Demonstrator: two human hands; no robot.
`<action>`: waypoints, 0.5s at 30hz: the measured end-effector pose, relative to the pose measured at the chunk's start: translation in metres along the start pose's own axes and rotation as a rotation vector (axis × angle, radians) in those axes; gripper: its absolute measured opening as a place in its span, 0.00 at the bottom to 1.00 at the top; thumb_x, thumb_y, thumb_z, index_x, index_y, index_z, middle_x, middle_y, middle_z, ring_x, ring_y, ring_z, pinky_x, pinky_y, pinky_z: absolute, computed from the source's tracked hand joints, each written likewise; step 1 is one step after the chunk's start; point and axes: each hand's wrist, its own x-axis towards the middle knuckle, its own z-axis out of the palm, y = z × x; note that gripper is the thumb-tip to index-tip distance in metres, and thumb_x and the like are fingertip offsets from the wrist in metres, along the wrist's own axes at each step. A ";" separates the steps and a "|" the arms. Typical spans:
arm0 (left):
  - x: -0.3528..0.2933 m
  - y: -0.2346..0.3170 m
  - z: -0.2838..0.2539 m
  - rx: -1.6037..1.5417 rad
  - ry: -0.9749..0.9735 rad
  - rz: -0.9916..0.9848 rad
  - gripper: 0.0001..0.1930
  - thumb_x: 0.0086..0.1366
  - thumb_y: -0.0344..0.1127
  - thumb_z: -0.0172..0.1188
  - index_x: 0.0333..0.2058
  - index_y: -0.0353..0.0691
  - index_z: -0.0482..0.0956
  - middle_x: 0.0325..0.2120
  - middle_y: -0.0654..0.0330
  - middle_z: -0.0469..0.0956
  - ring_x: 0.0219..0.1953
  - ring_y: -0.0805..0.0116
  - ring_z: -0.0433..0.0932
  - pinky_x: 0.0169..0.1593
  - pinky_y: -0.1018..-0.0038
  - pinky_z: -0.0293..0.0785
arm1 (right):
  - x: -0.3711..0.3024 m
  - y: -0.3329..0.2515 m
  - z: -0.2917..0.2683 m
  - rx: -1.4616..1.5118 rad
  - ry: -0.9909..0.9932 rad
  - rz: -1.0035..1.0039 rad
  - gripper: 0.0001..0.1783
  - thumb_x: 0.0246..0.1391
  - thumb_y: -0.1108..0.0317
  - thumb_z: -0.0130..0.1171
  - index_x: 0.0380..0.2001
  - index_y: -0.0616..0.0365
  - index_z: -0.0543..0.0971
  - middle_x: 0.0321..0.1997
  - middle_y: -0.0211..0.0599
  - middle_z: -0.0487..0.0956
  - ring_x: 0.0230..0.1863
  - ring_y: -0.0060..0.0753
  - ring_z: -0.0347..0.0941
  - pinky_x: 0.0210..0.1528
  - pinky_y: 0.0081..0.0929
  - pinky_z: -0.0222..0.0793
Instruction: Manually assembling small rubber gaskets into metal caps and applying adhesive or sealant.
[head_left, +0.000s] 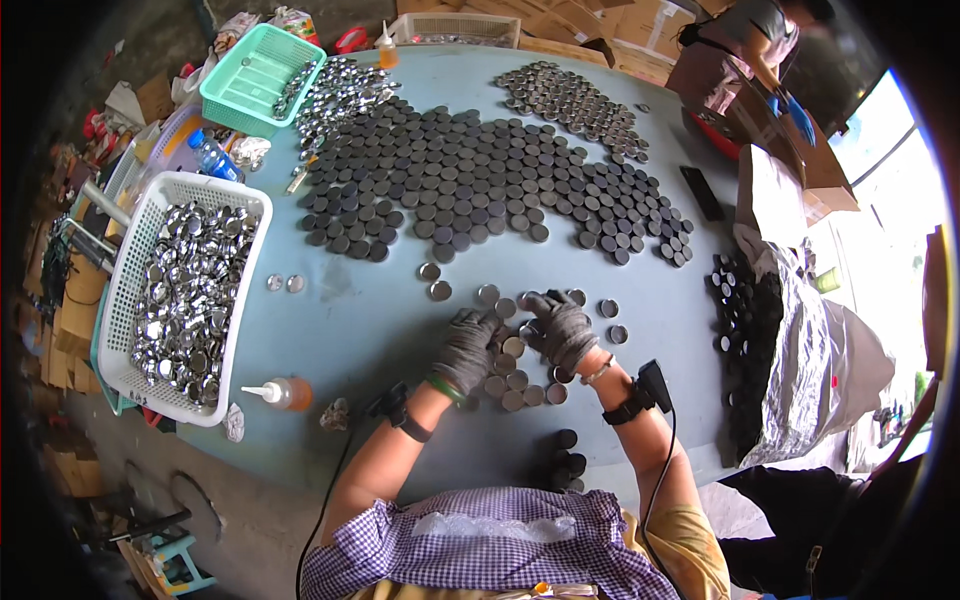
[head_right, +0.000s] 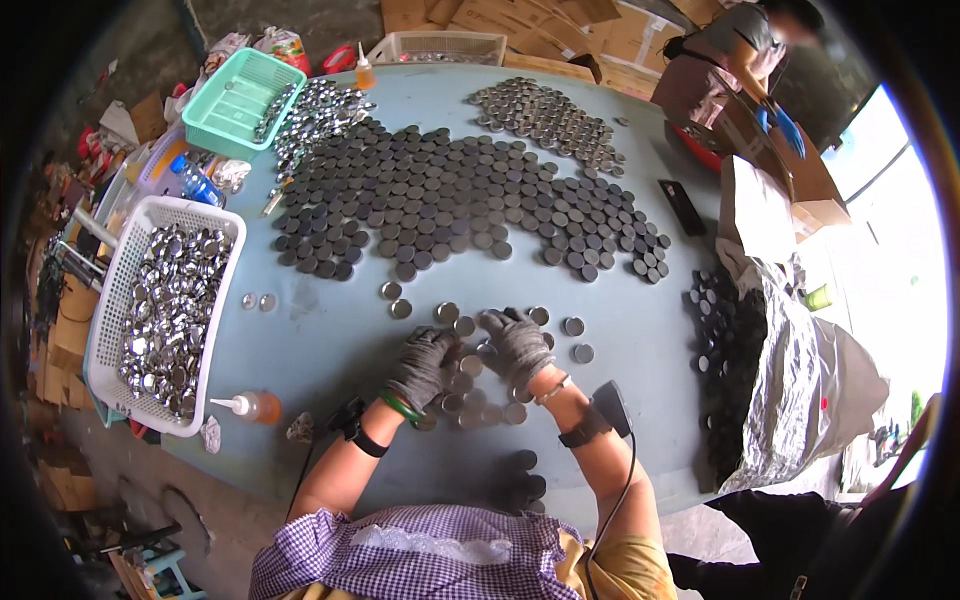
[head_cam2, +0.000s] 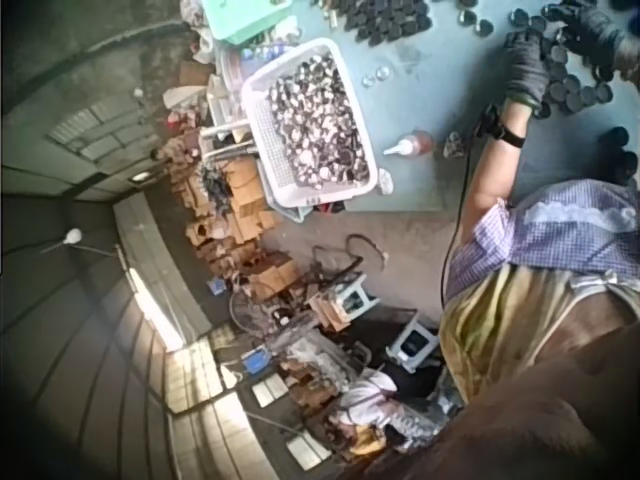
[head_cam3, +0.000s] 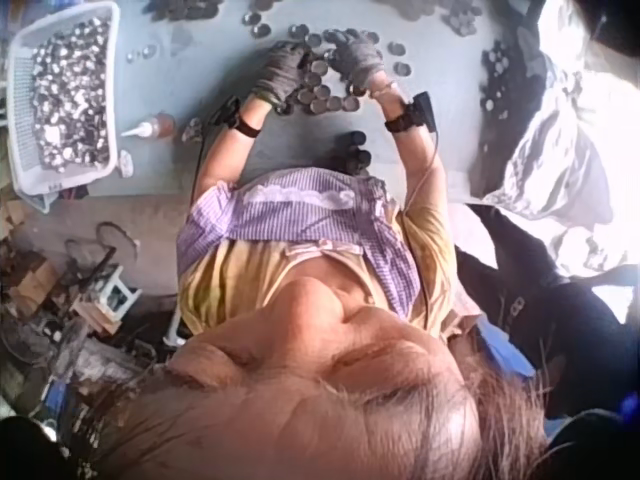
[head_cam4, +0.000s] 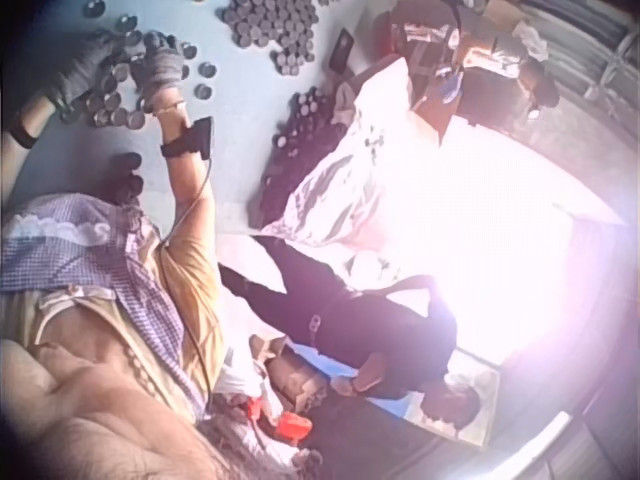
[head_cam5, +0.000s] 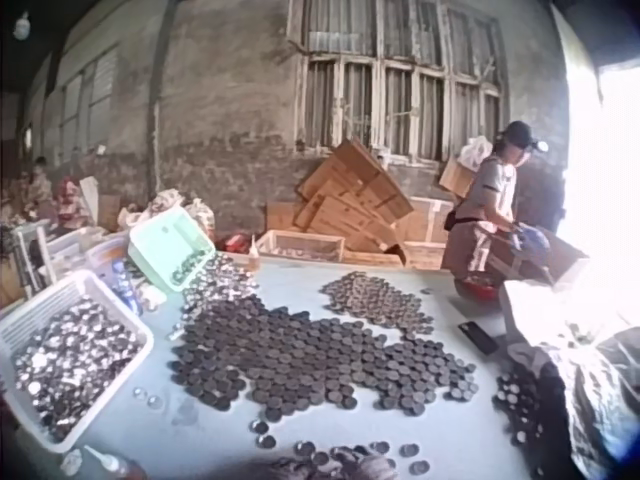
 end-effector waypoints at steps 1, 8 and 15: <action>0.003 0.003 0.002 -0.008 -0.006 0.014 0.17 0.51 0.33 0.65 0.42 0.40 0.77 0.41 0.52 0.77 0.48 0.49 0.72 0.53 0.57 0.70 | -0.009 0.013 0.012 -0.063 0.004 -0.002 0.26 0.44 0.63 0.63 0.50 0.53 0.74 0.48 0.43 0.77 0.54 0.50 0.69 0.58 0.45 0.63; -0.018 -0.013 -0.020 0.060 0.072 -0.029 0.19 0.47 0.33 0.63 0.41 0.42 0.77 0.41 0.55 0.76 0.47 0.52 0.72 0.53 0.58 0.70 | -0.041 0.015 0.026 -0.020 0.220 -0.137 0.19 0.48 0.64 0.61 0.44 0.54 0.76 0.43 0.40 0.79 0.51 0.52 0.70 0.56 0.44 0.64; 0.012 -0.066 -0.026 0.222 0.434 -0.099 0.24 0.52 0.39 0.63 0.48 0.39 0.75 0.52 0.50 0.72 0.55 0.49 0.68 0.60 0.56 0.64 | -0.061 0.009 0.025 -0.128 0.186 -0.141 0.25 0.40 0.62 0.64 0.45 0.55 0.75 0.42 0.42 0.78 0.51 0.51 0.71 0.55 0.45 0.65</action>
